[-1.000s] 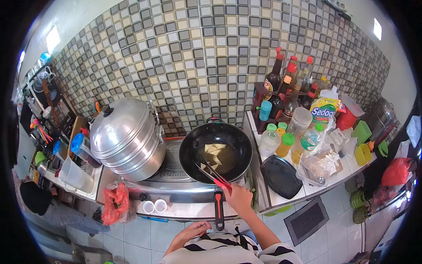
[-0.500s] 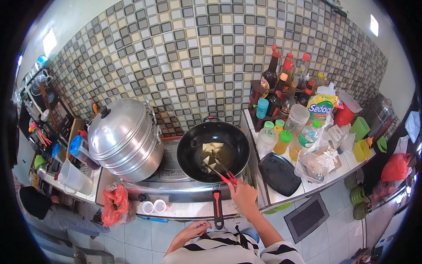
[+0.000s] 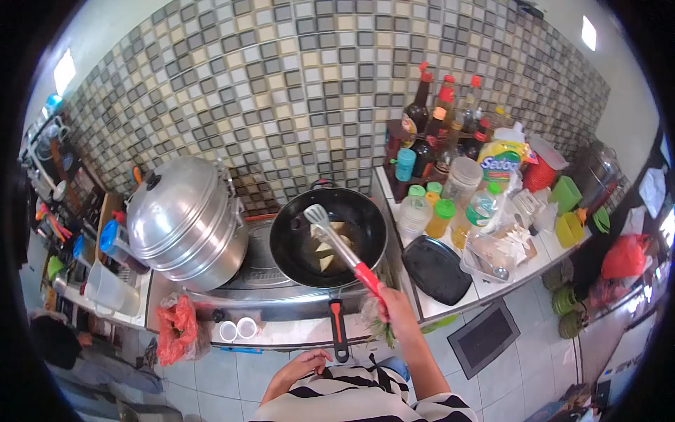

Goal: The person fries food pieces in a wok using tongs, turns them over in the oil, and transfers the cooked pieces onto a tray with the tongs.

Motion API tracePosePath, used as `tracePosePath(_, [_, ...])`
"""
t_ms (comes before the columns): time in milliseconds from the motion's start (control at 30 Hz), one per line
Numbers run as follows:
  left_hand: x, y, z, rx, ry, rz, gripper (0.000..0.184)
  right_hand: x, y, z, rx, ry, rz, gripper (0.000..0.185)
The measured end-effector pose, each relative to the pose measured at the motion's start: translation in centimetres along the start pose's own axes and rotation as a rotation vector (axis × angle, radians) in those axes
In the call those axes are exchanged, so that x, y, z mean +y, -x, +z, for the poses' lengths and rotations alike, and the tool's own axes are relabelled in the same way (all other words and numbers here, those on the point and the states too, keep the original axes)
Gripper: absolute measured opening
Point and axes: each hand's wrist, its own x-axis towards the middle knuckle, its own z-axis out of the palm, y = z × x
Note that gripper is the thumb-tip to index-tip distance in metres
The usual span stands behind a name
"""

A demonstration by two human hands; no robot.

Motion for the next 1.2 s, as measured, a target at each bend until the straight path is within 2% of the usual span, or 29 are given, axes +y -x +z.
tracePosePath(200, [-0.6,-0.8,0.4,-0.011,0.035,0.045,0.019,1.7,0.8,0.3,-0.006,0.07,0.037,0.032])
tracePosePath(267, [-0.9,-0.6,0.4,-0.025,-0.112,0.063,0.022,2.1,1.0,0.2,-0.031,0.067,0.063,0.03])
tracePosePath(400, [-2.1,-0.6,-0.4,-0.119,-0.142,0.023,0.025,2.7,1.4,-0.3,-0.055,-0.01,0.078,0.03])
tracePosePath(467, [-1.3,0.3,-0.6,-0.041,-0.234,-0.024,0.024,2.8,1.6,-0.4,-0.053,-0.059,0.077,0.03])
tracePosePath(600, [-0.1,2.2,-1.0,0.094,-0.205,-0.024,0.024,3.2,1.3,-1.2,-0.025,-0.086,0.065,0.029])
tracePosePath(667, [0.3,3.1,-1.2,0.215,-0.441,-0.096,0.024,3.3,1.2,-1.6,-0.029,-0.123,0.08,0.028])
tracePosePath(700, [0.5,3.8,-1.3,0.218,-0.441,-0.097,0.024,3.2,1.2,-1.6,-0.032,-0.124,0.081,0.028])
tracePosePath(767, [0.6,5.0,-1.8,0.161,-0.645,-0.147,0.026,3.0,1.2,-1.6,-0.044,-0.144,0.067,0.025])
tracePosePath(900, [-1.6,7.4,-3.7,0.048,-0.537,-0.194,0.03,3.0,1.2,-1.8,-0.039,-0.122,0.08,0.026])
tracePosePath(967, [-1.6,8.9,-3.6,-0.025,-0.484,-0.276,0.021,2.8,1.3,-1.6,-0.03,-0.113,0.083,0.027])
tracePosePath(1067, [-1.9,10.2,-3.6,-0.078,-0.446,-0.39,0.026,2.6,1.3,-1.3,-0.007,-0.098,0.078,0.028])
tracePosePath(1200, [-2.9,11.9,-4.0,0.067,-0.42,-0.33,0.029,2.3,1.2,-1.1,-0.011,-0.077,0.077,0.028])
